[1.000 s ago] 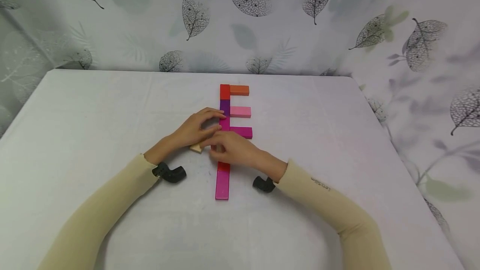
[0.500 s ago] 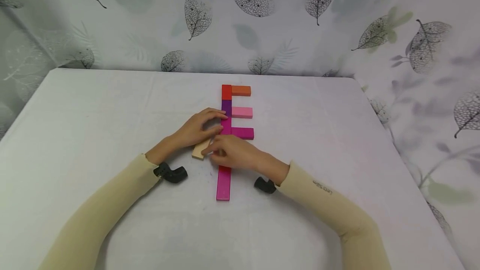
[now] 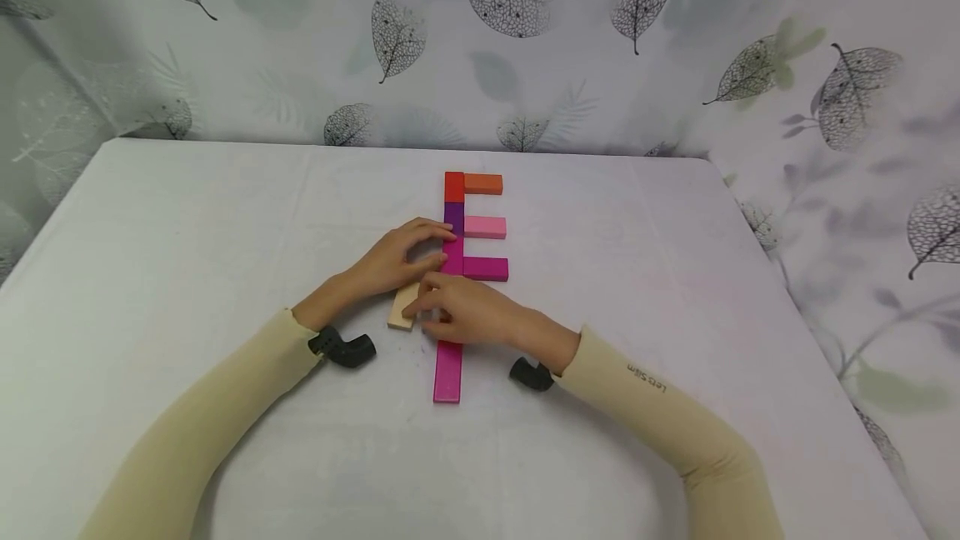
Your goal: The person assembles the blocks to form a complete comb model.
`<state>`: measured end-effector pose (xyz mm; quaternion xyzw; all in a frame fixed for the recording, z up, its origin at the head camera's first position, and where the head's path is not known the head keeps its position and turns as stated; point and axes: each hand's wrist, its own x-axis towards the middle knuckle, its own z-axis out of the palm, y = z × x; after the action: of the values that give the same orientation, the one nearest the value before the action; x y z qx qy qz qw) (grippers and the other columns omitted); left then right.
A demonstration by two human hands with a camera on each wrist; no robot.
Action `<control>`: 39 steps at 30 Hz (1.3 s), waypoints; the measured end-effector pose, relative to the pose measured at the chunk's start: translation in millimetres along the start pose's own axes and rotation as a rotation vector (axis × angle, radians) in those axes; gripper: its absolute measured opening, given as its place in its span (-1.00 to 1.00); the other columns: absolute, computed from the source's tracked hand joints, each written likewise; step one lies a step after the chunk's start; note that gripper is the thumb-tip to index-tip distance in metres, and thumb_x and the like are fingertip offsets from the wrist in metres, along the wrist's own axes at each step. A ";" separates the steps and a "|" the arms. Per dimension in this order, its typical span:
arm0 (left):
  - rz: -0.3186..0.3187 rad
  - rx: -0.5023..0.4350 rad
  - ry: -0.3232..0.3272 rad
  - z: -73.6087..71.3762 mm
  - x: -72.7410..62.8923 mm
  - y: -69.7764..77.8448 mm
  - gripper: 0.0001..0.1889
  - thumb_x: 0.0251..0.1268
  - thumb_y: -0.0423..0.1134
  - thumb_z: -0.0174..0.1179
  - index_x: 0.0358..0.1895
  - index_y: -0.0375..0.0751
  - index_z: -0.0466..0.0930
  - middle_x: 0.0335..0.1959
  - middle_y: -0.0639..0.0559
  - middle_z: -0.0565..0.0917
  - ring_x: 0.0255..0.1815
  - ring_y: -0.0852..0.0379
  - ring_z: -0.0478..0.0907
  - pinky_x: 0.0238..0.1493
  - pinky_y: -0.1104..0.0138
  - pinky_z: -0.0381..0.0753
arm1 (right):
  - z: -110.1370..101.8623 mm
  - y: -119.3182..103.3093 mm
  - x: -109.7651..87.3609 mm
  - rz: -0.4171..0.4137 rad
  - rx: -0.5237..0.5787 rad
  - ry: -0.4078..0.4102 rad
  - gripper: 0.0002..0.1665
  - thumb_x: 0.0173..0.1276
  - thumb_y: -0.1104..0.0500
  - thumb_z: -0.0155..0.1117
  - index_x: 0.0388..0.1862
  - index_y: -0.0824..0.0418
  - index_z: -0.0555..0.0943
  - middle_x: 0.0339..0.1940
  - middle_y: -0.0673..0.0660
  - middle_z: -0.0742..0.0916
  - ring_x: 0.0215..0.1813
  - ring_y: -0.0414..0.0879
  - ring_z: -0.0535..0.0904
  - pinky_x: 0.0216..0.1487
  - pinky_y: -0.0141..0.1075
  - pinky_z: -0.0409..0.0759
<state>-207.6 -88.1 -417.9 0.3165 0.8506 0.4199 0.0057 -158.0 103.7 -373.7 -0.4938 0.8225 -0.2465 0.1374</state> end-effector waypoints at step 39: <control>-0.027 -0.007 -0.019 0.9 -0.5 1.0 -0.62 0.37 -0.22 0.20 0.21 -0.21 0.54 0.28 -0.06 0.49 0.37 0.06 0.35 0.41 0.16 0.27 | -5.0 -4.3 10.3 -0.153 -0.160 -0.136 -0.55 0.32 0.31 0.30 0.19 0.13 0.59 0.19 0.10 0.62 0.24 -0.07 0.52 0.17 -0.23 0.56</control>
<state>-206.4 -87.2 -417.8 0.3087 0.8532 0.4199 0.0205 -162.0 94.3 -366.9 -0.5800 0.7883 -0.1558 0.1339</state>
